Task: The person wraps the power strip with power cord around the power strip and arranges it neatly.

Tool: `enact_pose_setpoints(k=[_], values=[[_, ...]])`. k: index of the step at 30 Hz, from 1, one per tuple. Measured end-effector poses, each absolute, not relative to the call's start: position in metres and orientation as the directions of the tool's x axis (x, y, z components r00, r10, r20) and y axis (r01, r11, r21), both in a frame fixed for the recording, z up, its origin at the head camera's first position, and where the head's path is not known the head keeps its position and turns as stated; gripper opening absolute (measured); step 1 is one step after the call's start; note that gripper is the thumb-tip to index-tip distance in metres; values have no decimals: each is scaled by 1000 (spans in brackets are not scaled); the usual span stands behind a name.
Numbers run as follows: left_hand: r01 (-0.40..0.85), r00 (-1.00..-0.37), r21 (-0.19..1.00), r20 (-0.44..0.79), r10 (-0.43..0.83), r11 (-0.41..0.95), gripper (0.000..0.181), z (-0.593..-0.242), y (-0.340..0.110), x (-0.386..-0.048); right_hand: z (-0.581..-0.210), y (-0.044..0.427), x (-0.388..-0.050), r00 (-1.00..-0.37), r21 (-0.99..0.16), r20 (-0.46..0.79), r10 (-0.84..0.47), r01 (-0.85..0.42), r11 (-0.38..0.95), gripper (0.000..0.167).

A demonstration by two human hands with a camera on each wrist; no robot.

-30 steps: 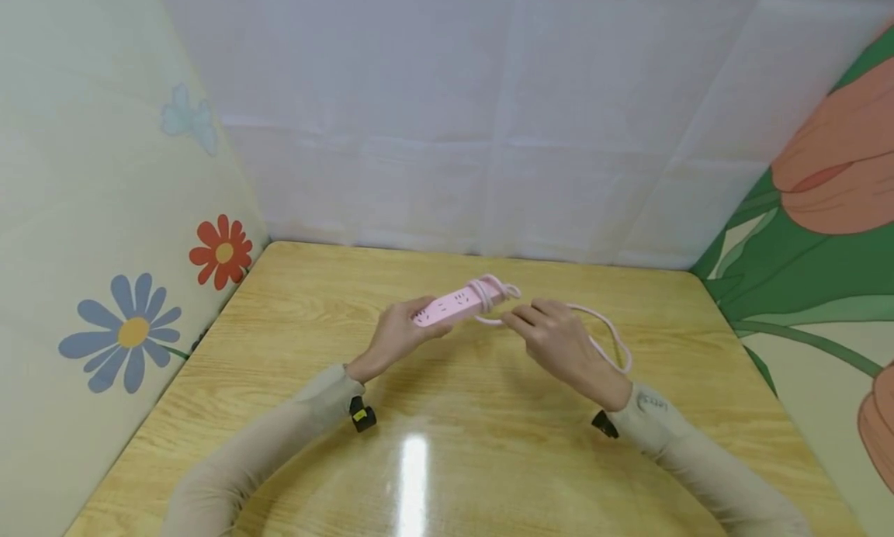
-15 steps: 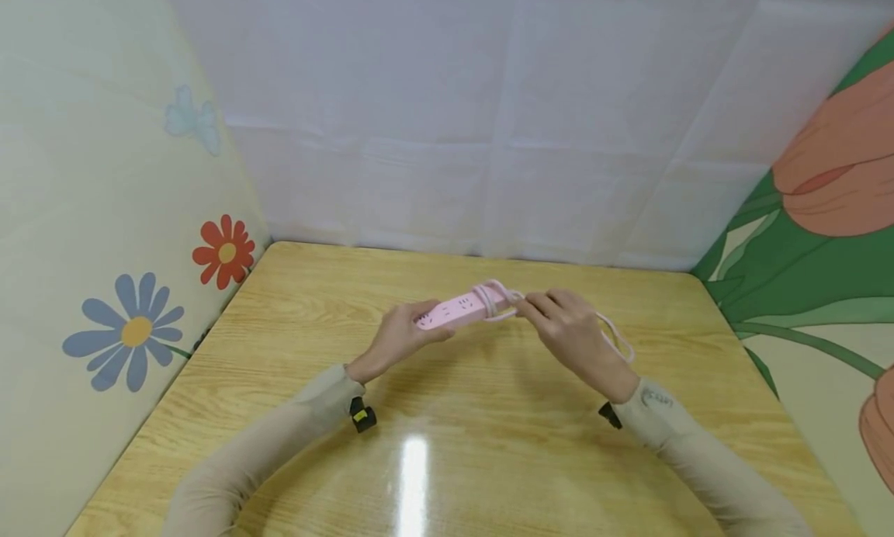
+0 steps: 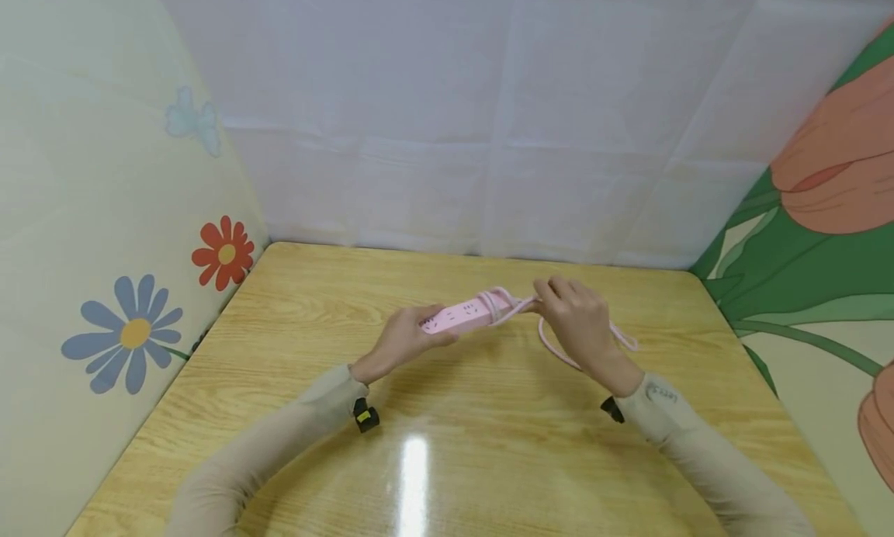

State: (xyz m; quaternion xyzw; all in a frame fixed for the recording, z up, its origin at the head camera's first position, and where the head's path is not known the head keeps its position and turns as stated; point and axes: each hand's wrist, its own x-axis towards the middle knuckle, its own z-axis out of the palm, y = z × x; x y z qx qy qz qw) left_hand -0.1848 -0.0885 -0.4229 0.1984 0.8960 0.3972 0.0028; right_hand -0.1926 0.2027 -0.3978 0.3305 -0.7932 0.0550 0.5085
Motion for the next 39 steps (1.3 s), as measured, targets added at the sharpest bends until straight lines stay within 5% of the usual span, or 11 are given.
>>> enact_pose_setpoints(k=[4, 8, 15, 23, 34, 39], values=[[369, -912, 709, 153, 380, 601, 58, -425, -87, -185, -394, 202, -191, -272, 338, 764, -585, -604, 722, 36], [396, -894, 711, 154, 420, 582, 54, -428, -85, -187, -391, 201, -191, -194, 394, 724, -662, -672, 628, 28], [399, -882, 706, 121, 455, 585, 59, -427, -82, -187, -388, 199, -195, -59, 420, 792, -607, -669, 613, 20], [436, -865, 668, 127, 485, 603, 58, -432, -81, -184, -385, 202, -199, -116, 265, 878, -464, -690, 674, 35], [494, -843, 611, 163, 512, 619, 53, -436, -79, -181, -383, 195, -200, -174, 275, 777, -605, -771, 575, 16], [534, -824, 588, 198, 532, 608, 55, -437, -77, -180, -383, 197, -203, -188, 230, 786, -590, -796, 560, 19]])
